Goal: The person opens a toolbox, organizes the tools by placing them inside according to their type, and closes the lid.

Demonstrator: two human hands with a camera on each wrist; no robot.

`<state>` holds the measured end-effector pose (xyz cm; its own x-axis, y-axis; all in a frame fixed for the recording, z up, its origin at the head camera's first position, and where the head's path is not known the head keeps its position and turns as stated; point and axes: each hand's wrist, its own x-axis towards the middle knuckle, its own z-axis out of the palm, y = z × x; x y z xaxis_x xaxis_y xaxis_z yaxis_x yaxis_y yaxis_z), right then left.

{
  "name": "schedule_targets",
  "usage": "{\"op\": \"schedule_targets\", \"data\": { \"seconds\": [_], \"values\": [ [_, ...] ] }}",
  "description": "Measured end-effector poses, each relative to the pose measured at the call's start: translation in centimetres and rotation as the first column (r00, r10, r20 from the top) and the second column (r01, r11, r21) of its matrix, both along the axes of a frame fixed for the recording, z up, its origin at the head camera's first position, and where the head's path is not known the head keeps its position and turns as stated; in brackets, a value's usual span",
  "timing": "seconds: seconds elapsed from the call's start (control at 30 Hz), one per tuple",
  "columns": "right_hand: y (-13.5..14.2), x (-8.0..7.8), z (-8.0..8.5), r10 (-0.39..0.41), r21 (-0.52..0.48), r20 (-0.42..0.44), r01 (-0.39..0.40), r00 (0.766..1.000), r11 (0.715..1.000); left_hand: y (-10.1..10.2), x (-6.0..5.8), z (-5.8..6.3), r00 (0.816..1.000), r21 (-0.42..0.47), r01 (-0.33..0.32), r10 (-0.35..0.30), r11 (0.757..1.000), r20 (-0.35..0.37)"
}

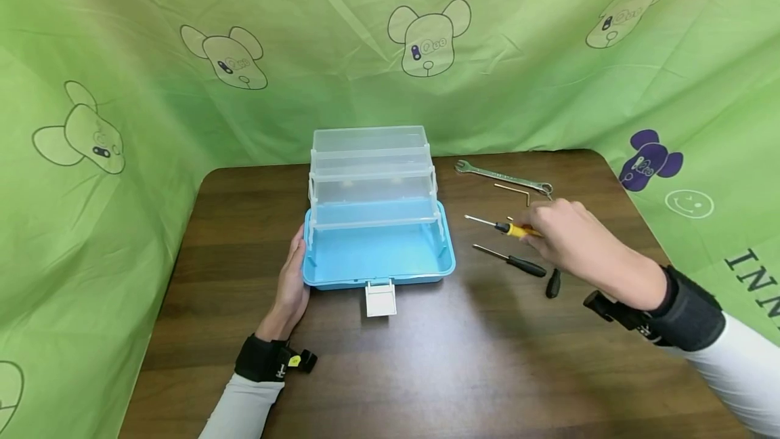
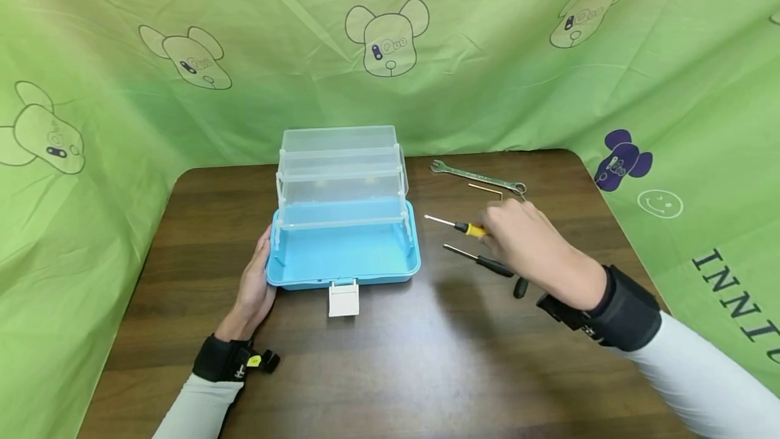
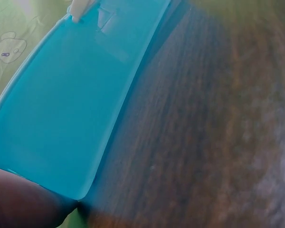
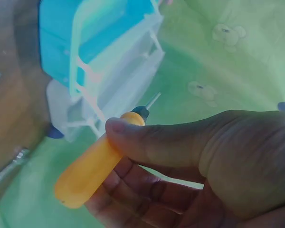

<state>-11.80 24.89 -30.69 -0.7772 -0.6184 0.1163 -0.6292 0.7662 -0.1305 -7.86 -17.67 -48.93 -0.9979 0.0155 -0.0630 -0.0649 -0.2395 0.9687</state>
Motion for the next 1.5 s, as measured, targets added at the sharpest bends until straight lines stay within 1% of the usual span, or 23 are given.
{"op": "schedule_targets", "data": {
  "seconds": [0.13, 0.23, 0.53, 0.67, 0.93, 1.23, 1.4, 1.5],
  "values": [
    [-0.9, -0.9, 1.1, 0.027, 0.016, 0.010, -0.027, 1.000, 0.999, 0.0, 0.1, -0.1, 1.000, 0.001, -0.005, 0.005, 1.000, 0.012],
    [-1.6, -1.4, 1.5, 0.041, 0.021, 0.028, -0.041, 0.999, 0.999, 0.0, 0.2, -0.1, 0.999, 0.009, -0.010, 0.010, 1.000, 0.033],
    [-3.7, -3.5, 1.6, 0.094, -0.005, 0.034, -0.094, 0.995, 0.996, 0.2, 0.2, 0.0, 0.998, 0.024, -0.030, 0.029, 0.999, 0.055],
    [-5.1, -4.4, 1.5, 0.095, -0.008, 0.045, -0.095, 0.994, 0.995, 0.2, 0.1, 0.1, 0.998, 0.027, -0.034, 0.032, 0.999, 0.057],
    [-7.8, -6.3, 0.2, 0.121, -0.018, 0.055, -0.120, 0.991, 0.993, 0.2, 0.0, 0.2, 0.998, 0.017, -0.035, 0.034, 0.999, 0.059],
    [-10.6, -8.6, -1.7, 0.196, -0.028, 0.053, -0.195, 0.979, 0.980, 0.2, -0.1, 0.1, 0.999, 0.006, -0.024, 0.024, 1.000, 0.045],
    [-12.1, -9.3, -2.9, 0.236, -0.028, 0.057, -0.235, 0.970, 0.972, 0.1, -0.1, 0.2, 0.999, 0.006, -0.015, 0.015, 1.000, 0.036],
    [-12.9, -9.6, -3.5, 0.244, -0.034, 0.073, -0.242, 0.967, 0.970, 0.1, -0.1, 0.2, 0.999, 0.008, -0.013, 0.013, 1.000, 0.031]
  ]
}}
